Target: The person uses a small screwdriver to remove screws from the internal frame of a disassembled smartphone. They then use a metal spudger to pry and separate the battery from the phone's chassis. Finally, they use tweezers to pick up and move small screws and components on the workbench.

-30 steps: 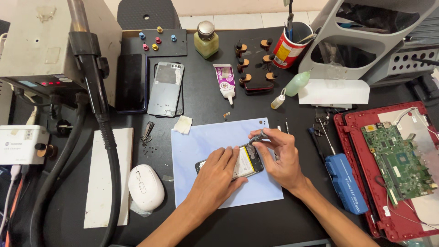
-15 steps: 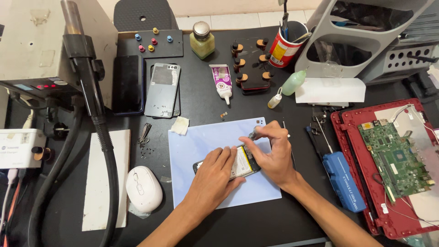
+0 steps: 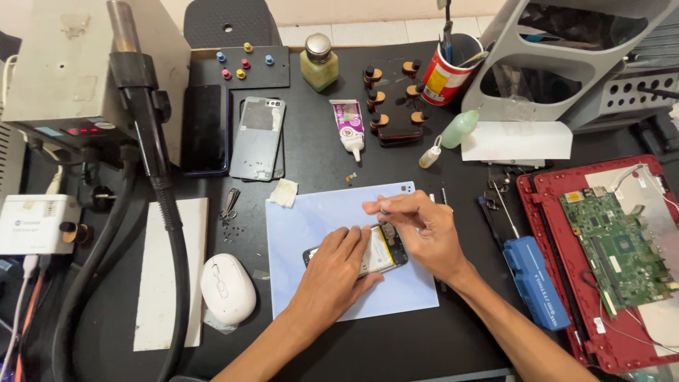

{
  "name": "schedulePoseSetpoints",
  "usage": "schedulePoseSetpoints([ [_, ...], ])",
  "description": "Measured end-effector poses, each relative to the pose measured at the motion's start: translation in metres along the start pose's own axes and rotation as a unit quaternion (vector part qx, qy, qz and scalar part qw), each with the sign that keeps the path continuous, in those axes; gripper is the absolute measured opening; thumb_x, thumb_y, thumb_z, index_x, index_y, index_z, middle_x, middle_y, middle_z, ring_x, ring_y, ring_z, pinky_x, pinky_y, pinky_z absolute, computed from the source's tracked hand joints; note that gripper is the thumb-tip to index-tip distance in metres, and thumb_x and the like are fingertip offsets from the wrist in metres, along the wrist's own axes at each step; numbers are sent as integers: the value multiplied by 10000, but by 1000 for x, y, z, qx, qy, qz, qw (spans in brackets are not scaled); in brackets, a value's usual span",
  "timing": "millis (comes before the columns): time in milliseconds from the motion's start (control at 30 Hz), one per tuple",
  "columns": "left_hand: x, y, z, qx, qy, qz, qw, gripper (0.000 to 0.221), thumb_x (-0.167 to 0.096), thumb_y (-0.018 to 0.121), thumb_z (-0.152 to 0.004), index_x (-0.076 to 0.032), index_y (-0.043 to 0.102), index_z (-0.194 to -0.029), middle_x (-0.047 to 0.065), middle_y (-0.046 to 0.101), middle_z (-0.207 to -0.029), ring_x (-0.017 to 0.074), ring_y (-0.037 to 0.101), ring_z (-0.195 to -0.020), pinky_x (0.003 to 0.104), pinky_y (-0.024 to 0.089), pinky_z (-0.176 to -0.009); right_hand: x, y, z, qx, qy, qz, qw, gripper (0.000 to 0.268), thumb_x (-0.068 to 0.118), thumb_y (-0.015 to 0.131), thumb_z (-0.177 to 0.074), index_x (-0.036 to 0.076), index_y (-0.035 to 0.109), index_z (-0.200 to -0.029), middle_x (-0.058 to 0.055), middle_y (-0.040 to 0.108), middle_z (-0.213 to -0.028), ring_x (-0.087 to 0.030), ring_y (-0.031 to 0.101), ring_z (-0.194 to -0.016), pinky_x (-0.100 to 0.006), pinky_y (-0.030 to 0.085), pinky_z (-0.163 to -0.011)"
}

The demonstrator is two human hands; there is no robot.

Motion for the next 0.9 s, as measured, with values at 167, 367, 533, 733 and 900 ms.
schedulePoseSetpoints([
  [167, -2, -2, 1, -14, 14, -5, 1000, 779, -279, 839, -765, 150, 526, -1335, 237, 575, -1257, 388, 524, -1184, 465, 444, -1015, -2, -4, 10, -25, -74, 120, 990, 360, -74, 756, -862, 19, 480, -1074, -225, 652, -1319, -287, 688, -1197, -341, 557, -1001],
  [367, -1, -2, 2, -11, 10, -4, 1000, 786, -280, 834, -772, 149, 522, -1352, 230, 578, -1258, 380, 524, -1186, 460, 453, -1006, -19, -13, 9, -45, 33, -22, 998, 194, -98, 691, -946, 16, 611, -1080, -147, 659, -1024, -264, 744, -1098, -381, 522, -1211],
  [533, -1, -3, 1, -7, 9, -4, 1000, 767, -275, 835, -776, 134, 523, -1345, 224, 574, -1249, 380, 525, -1173, 462, 459, -996, -4, -3, 5, -20, 32, 56, 998, 229, -94, 685, -896, 18, 588, -1070, -153, 652, -1272, -266, 673, -1239, -383, 562, -1010],
  [733, -1, -5, -1, -6, 9, 1, 1000, 745, -263, 841, -771, 109, 532, -1338, 219, 573, -1243, 386, 526, -1167, 472, 461, -982, -19, -7, 10, -42, 50, 14, 998, 193, -93, 725, -907, 16, 646, -1045, -152, 680, -1044, -261, 724, -1072, -394, 507, -1154],
  [900, -3, -7, -2, -11, 13, -1, 1000, 751, -267, 844, -768, 111, 527, -1335, 226, 565, -1257, 392, 521, -1175, 478, 461, -986, -7, -6, 5, -34, 60, 28, 997, 153, -54, 647, -944, 33, 613, -1065, -134, 726, -1212, -229, 697, -1218, -375, 540, -1091],
])
Point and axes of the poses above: each hand's wrist, its own z-axis away from the middle knuckle, its own y-axis out of the palm, x = y × z, the point moved 8 cm from there along -z, towards the middle knuckle
